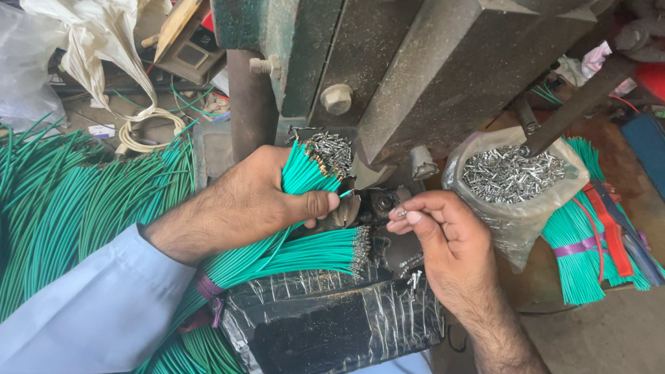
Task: The person holds a bundle of green insulated wires in one hand and, one at a time, fits a metal terminal onto a stripped wire end, places it under a bench-mounted crimping press, and operates the press to crimp the terminal onto the wire, repeating the cycle continuously.
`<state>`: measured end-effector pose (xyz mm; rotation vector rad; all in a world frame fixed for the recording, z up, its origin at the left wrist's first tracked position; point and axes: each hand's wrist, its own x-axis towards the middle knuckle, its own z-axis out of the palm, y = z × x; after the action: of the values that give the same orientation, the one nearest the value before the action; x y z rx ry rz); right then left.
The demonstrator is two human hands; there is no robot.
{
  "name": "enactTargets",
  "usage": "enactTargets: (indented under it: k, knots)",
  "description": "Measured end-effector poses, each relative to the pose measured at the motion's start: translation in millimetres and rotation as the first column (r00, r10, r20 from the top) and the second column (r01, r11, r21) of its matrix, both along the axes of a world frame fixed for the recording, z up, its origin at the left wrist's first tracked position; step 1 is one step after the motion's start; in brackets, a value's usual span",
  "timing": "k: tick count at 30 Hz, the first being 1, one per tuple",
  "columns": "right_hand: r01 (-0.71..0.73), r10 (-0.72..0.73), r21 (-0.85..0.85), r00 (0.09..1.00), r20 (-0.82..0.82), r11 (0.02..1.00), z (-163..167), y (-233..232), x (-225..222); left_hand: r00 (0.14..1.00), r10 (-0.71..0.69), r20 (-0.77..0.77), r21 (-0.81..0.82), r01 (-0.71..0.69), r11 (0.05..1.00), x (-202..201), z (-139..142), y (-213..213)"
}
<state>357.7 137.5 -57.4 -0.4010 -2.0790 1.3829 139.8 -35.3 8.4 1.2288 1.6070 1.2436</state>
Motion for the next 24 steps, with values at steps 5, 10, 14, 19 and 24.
enactTargets:
  k: [5,10,14,19,24]
  knots:
    - [0.038,-0.038,0.002,0.998,-0.051,0.999,2,-6,-15,1.0,0.022,-0.021,-0.015,-0.023,1.0,-3,-2,0]
    - [-0.048,0.035,-0.069,0.984,-0.173,0.996,10,-17,-28,0.997,0.041,-0.063,-0.047,-0.044,0.998,-4,0,-1]
    - [-0.069,0.051,-0.11,0.985,-0.163,0.992,7,-23,-39,0.997,0.037,-0.061,-0.025,-0.039,0.999,-5,1,-4]
    - [-0.098,0.069,-0.177,0.984,-0.162,0.979,2,-14,-42,0.998,0.032,-0.052,-0.017,-0.033,0.999,-6,0,-2]
    - [-0.07,0.06,-0.173,0.996,-0.067,0.982,-4,-6,-45,0.999,0.039,-0.015,0.006,-0.039,0.999,-5,-4,8]
